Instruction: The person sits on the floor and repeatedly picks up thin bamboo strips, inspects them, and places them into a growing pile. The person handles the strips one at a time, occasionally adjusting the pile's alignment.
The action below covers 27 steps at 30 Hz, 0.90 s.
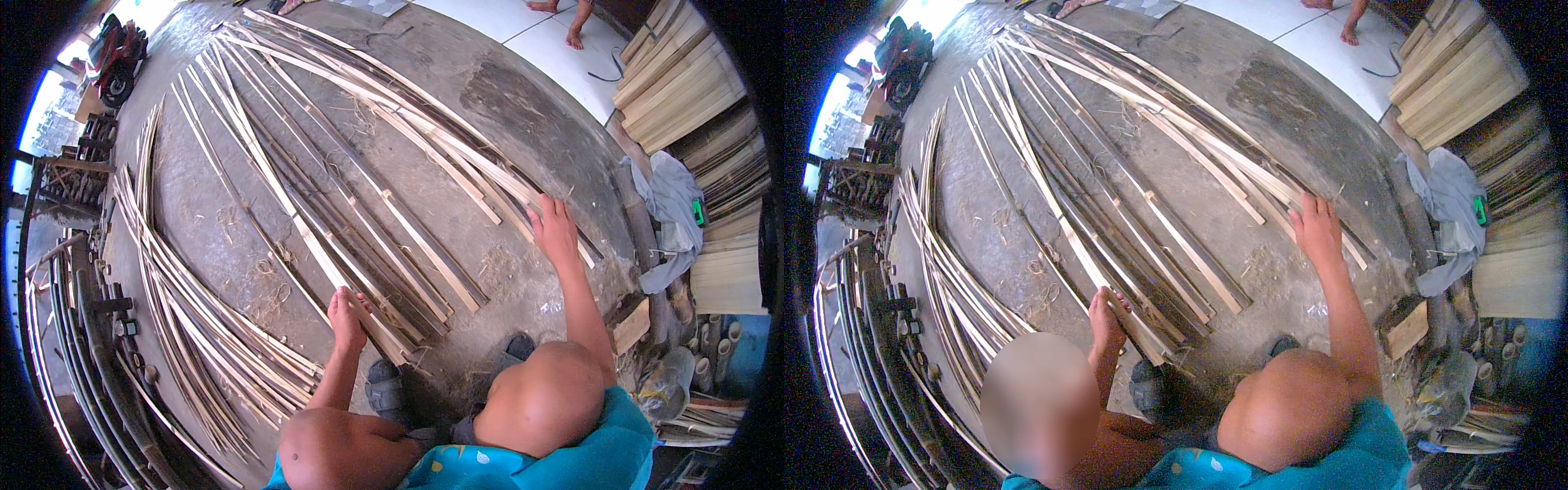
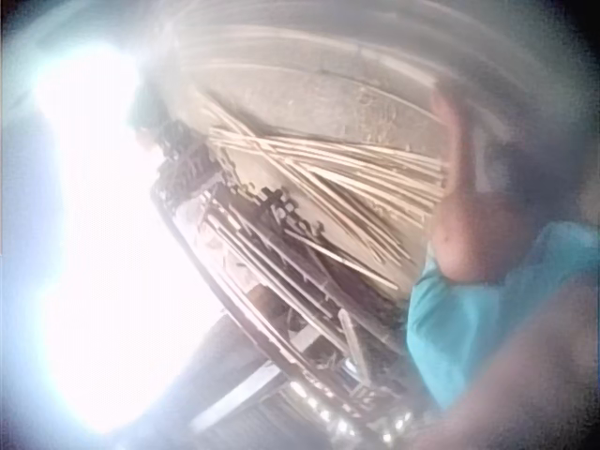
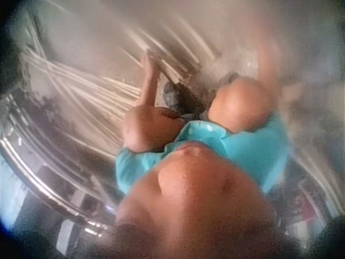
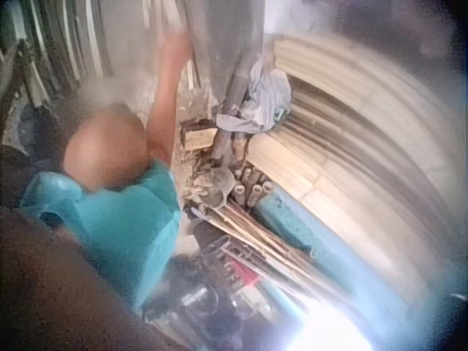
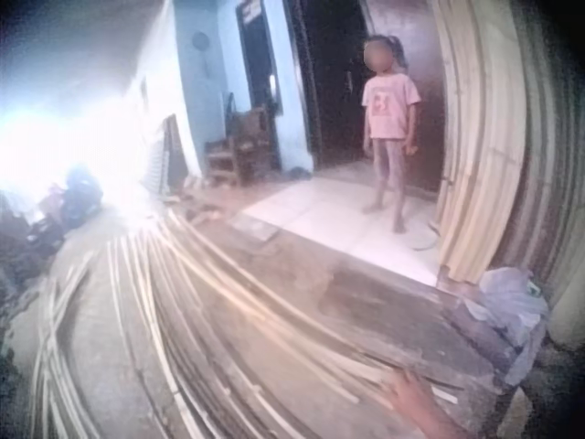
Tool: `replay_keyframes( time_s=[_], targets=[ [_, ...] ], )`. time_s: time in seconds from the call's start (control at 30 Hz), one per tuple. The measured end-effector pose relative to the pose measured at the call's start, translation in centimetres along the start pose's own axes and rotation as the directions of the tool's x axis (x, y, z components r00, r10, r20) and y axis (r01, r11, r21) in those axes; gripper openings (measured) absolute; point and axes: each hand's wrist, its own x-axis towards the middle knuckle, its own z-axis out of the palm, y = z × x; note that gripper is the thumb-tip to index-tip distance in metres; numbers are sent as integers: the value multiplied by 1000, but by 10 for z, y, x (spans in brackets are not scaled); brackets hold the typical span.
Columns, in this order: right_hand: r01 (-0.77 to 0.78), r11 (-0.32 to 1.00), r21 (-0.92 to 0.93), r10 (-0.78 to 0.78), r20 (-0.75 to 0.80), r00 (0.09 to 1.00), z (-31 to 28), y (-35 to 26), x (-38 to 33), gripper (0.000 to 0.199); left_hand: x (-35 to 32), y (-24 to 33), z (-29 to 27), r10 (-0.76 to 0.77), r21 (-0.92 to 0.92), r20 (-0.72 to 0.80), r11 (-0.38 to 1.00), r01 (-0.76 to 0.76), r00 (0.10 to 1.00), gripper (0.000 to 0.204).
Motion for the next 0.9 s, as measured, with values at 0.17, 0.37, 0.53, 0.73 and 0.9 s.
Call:
replay_keyframes(
  time_s=[0.17,0.37,0.53,0.73,0.9],
  targets=[
    [-131,974,-185,148,86,985,-19,-16,-18,55,-2,0,1,3,-7,9,1000,-3,1000,22],
    [-158,985,-66,172,353,920,-16,-22,-34,63,1,-4,-6,1,-16,-2,1000,-1,1000,23],
    [-49,997,54,27,343,939,-3,-50,-59,54,5,-7,-1,10,-23,28,1000,-10,1000,25],
    [-8,966,259,-79,322,943,40,-60,-95,43,5,-6,-2,23,18,11,1000,-24,1000,26],
    [-19,818,574,-290,442,849,46,-78,-101,35,3,-3,-5,24,-16,30,1000,-24,999,27]
  ],
)
